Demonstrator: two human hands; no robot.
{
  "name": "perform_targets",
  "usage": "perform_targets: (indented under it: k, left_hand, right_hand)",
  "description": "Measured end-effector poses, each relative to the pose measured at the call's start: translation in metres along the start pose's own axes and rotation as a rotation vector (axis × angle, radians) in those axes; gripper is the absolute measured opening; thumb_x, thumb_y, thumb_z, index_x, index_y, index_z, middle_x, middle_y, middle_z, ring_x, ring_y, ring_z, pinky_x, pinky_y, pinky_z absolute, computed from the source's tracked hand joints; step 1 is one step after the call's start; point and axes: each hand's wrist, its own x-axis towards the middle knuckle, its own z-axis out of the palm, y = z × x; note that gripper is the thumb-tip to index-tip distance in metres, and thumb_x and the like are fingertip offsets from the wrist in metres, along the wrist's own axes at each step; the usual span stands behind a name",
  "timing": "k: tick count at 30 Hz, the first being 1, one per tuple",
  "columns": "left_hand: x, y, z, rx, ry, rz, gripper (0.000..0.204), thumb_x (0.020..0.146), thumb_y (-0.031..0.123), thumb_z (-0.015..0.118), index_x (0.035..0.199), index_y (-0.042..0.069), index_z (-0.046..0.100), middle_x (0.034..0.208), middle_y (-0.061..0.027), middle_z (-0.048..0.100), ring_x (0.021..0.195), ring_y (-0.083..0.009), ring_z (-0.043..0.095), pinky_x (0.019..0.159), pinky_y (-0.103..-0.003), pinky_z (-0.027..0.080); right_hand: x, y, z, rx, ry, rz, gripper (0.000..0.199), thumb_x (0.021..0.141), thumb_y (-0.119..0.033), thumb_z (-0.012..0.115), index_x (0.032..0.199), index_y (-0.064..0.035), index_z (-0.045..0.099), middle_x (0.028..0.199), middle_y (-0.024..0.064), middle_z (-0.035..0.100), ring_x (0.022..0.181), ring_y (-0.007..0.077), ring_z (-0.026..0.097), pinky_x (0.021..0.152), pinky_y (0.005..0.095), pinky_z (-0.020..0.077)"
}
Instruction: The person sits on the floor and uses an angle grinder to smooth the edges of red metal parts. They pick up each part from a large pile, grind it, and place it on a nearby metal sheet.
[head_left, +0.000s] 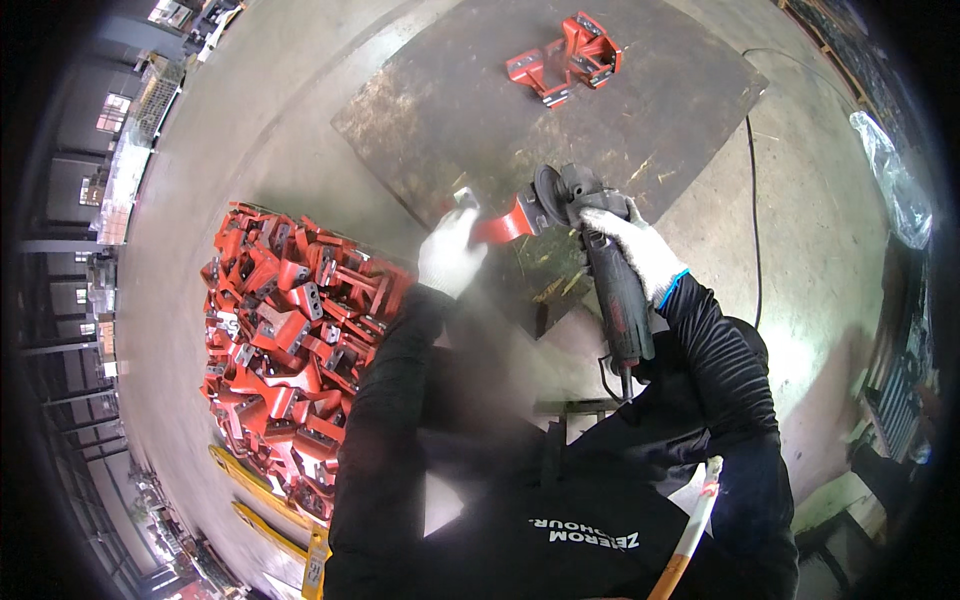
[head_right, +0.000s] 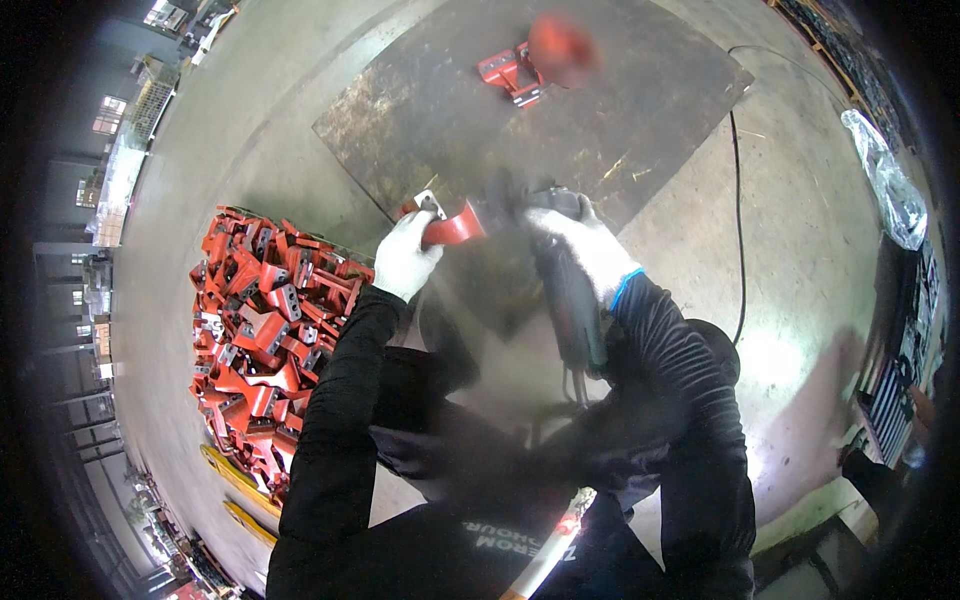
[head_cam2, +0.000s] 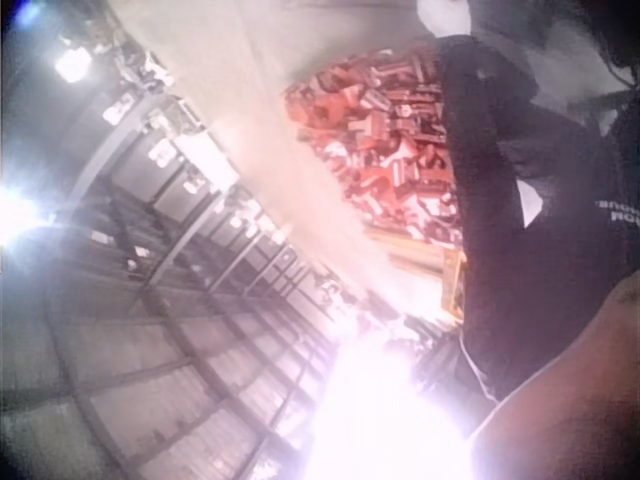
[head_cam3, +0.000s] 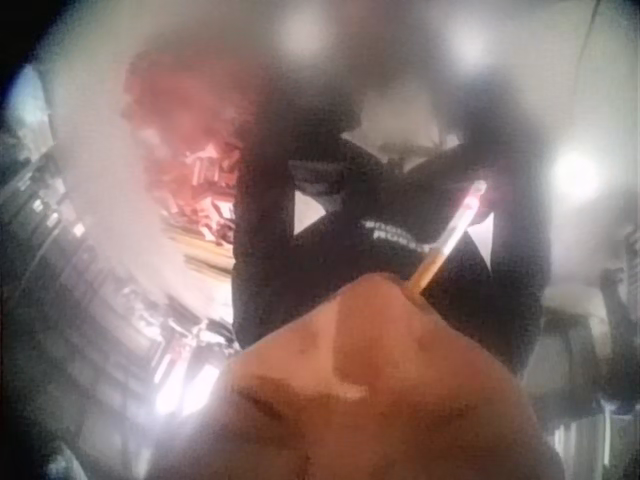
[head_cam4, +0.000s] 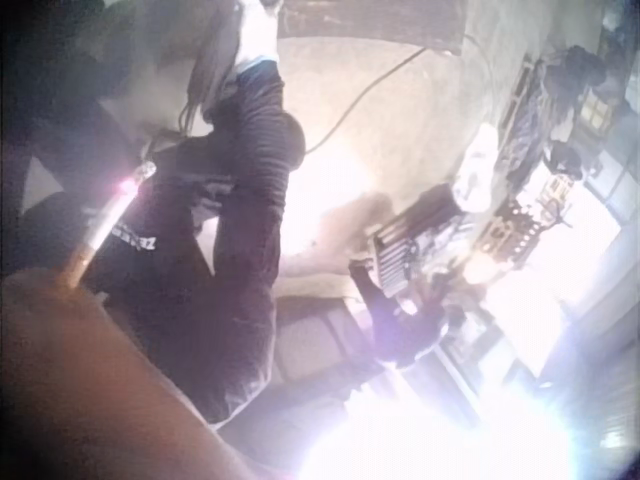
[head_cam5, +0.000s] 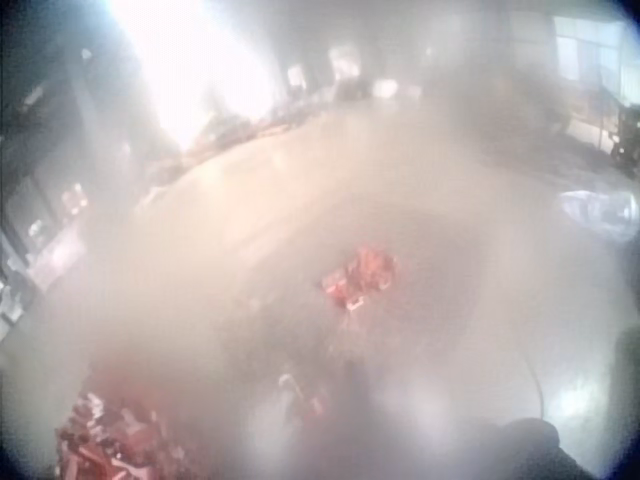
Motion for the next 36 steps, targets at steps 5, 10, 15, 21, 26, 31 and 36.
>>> perform_targets:
  k: [5, 10, 15, 21, 26, 31, 36]
  left_hand:
    - [0.002, 0.004, -0.003, -0.054, 0.009, 0.017, 0.046, 0.08, 0.01, 0.075, 0.124, 0.006, 0.063, 0.118, -0.0184, 0.068, 0.113, -0.0393, 0.066, 0.096, -0.044, 0.054]
    - [0.004, -0.006, 0.002, -0.073, 0.09, -0.003, 0.047, 0.08, 0.012, 0.076, 0.125, 0.006, 0.063, 0.118, -0.0192, 0.069, 0.113, -0.0397, 0.066, 0.094, -0.043, 0.055]
    - [0.003, -0.019, -0.006, -0.075, 0.139, -0.072, 0.047, 0.082, 0.019, 0.08, 0.123, 0.004, 0.064, 0.117, -0.0193, 0.07, 0.109, -0.0388, 0.069, 0.093, -0.043, 0.055]
    - [0.014, 0.0, -0.018, -0.067, 0.107, -0.201, 0.049, 0.083, 0.029, 0.083, 0.123, 0.005, 0.067, 0.116, -0.0172, 0.072, 0.109, -0.0371, 0.069, 0.093, -0.042, 0.055]
    - [0.014, -0.01, -0.001, 0.051, 0.152, -0.061, 0.049, 0.084, 0.029, 0.083, 0.124, 0.006, 0.066, 0.117, -0.0154, 0.072, 0.11, -0.0367, 0.068, 0.093, -0.043, 0.054]
    - [0.014, -0.005, -0.001, 0.047, 0.078, -0.114, 0.051, 0.084, 0.028, 0.083, 0.126, 0.006, 0.066, 0.118, -0.0156, 0.071, 0.11, -0.0367, 0.068, 0.094, -0.043, 0.054]
    - [0.018, -0.001, -0.007, 0.056, 0.096, -0.145, 0.05, 0.083, 0.028, 0.084, 0.124, 0.006, 0.066, 0.116, -0.0155, 0.072, 0.108, -0.037, 0.068, 0.093, -0.043, 0.055]
  right_hand:
    - [0.008, 0.011, -0.014, 0.078, -0.072, 0.05, 0.039, 0.099, -0.032, 0.072, 0.127, -0.0062, 0.064, 0.102, 0.0073, 0.068, 0.083, 0.0181, 0.068, 0.076, 0.0332, 0.0579]
    - [0.014, 0.027, -0.03, -0.016, -0.149, 0.007, 0.038, 0.101, -0.037, 0.069, 0.12, -0.0042, 0.069, 0.096, 0.0072, 0.069, 0.079, 0.0194, 0.07, 0.075, 0.0339, 0.0596]
    - [0.0, 0.018, -0.015, -0.002, -0.062, 0.221, 0.037, 0.099, -0.038, 0.072, 0.117, -0.0056, 0.07, 0.094, 0.0064, 0.069, 0.078, 0.0194, 0.07, 0.071, 0.0347, 0.0596]
    - [-0.005, 0.01, 0.001, -0.114, 0.041, 0.079, 0.067, 0.092, -0.023, 0.08, 0.147, -0.0052, 0.046, 0.123, 0.0106, 0.065, 0.1, 0.0181, 0.066, 0.084, 0.0338, 0.0565]
    - [0.007, 0.029, -0.003, -0.351, 0.109, -0.191, 0.087, 0.084, -0.029, 0.088, 0.152, -0.0055, 0.038, 0.13, 0.0133, 0.063, 0.114, 0.0211, 0.063, 0.098, 0.0358, 0.0532]
    - [0.008, 0.03, 0.007, -0.354, 0.062, -0.22, 0.093, 0.082, -0.034, 0.089, 0.154, -0.0058, 0.037, 0.134, 0.0154, 0.062, 0.122, 0.0232, 0.06, 0.104, 0.037, 0.0505]
    - [0.006, 0.03, 0.002, -0.394, 0.053, -0.178, 0.093, 0.082, -0.032, 0.088, 0.154, -0.0054, 0.036, 0.135, 0.015, 0.061, 0.124, 0.0243, 0.06, 0.106, 0.0368, 0.0503]
